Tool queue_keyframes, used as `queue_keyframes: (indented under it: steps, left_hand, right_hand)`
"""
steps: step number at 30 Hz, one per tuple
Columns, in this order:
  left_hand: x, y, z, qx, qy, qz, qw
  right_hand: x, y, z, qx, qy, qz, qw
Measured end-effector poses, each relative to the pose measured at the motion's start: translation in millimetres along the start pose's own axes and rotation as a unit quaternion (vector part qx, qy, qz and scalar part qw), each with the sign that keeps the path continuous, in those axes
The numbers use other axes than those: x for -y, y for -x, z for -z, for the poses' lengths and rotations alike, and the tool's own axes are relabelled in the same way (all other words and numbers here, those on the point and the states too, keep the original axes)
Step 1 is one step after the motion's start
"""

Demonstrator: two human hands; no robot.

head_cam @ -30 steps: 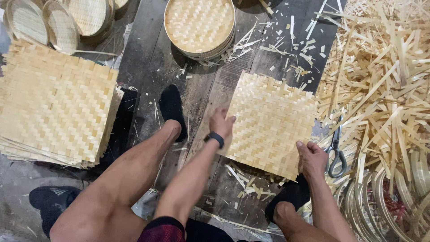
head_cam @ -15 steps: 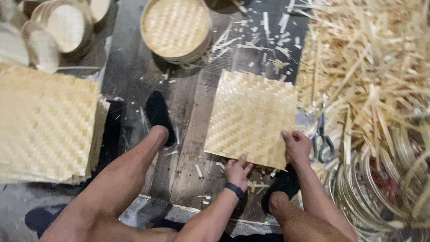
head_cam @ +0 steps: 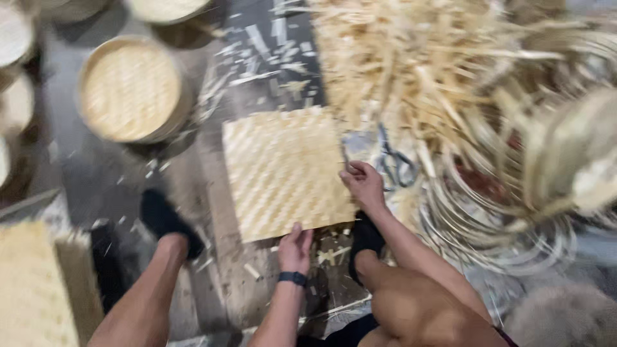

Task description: The person weaves bamboo strips into a flat square base, places a circular frame on top, and uses shears to trim the excess strips around the frame before securing the edge.

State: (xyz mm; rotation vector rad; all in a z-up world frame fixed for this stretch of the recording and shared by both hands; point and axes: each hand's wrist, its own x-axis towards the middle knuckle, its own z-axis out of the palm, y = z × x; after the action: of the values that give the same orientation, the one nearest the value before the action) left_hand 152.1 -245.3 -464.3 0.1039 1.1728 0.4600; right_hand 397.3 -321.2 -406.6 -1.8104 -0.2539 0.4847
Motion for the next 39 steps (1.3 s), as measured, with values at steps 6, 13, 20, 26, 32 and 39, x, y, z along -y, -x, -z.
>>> queue_keyframes:
  steps: [6, 13, 20, 26, 32, 39]
  left_hand:
    - [-5, -14, 19, 0.013, -0.017, 0.002, 1.0]
    - [-1, 14, 6, 0.032, -0.105, 0.009, 0.994]
    - [23, 100, -48, 0.104, -0.422, 0.268, 0.86]
    - [-20, 111, -111, 0.285, -0.583, -0.005, 0.761]
    - [-140, 157, -235, 0.352, -0.259, 0.012, 0.899]
    - [-155, 164, -213, 0.496, -0.132, -0.158, 0.844]
  right_hand:
    - [70, 35, 139, -0.259, 0.214, 0.236, 0.912]
    - [45, 46, 345, -0.47, 0.307, 0.114, 0.82]
    - [67, 67, 363, -0.444, 0.218, 0.101, 0.863]
    - [192, 95, 309, -0.198, 0.479, 0.291, 0.804]
    - [281, 102, 205, 0.188, 0.509, 0.517, 0.662]
    - [327, 80, 132, 0.276, 0.376, 0.406, 0.786]
